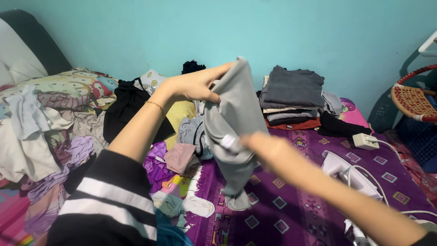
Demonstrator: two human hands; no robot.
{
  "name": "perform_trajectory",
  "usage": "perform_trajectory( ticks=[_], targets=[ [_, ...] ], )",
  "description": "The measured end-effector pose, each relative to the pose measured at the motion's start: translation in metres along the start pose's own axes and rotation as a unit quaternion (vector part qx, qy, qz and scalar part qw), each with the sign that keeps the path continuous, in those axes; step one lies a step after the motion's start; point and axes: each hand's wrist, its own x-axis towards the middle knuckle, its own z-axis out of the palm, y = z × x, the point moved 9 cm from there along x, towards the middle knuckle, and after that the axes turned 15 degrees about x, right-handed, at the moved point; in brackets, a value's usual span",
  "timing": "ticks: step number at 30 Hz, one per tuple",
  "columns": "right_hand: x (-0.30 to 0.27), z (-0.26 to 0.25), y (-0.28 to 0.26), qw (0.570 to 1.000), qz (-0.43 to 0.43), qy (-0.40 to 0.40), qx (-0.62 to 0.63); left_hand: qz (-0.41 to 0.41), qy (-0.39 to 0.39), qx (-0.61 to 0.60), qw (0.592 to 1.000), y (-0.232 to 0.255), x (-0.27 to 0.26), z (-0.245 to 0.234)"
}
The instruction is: The recorder is ironing and folding various pieces of clothing on a bed.
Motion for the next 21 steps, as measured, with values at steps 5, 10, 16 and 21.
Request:
perform_trajectory(
  ticks=[5,10,16,21],
  targets=[
    [0.001,-0.088,0.002,0.976,-0.041,0.129,-0.174,0.079,0.019,0.118,0.990,0.027,0.001,0.003],
    [-0.014,-0.078,-0.059,0.994,-0.106,0.017,0.000,0.025,0.054,0.081,0.995,0.014,0.017,0.010],
    [-0.033,-0.083,-0.044,0.988,-0.101,-0.040,0.111,-0.218,0.021,0.083,0.972,-0.110,0.024,0.061],
    [-0.036,-0.138,0.103,0.981,0.106,0.086,0.140,-0.357,-0.031,-0.187,0.915,-0.246,0.021,0.185]
  ],
)
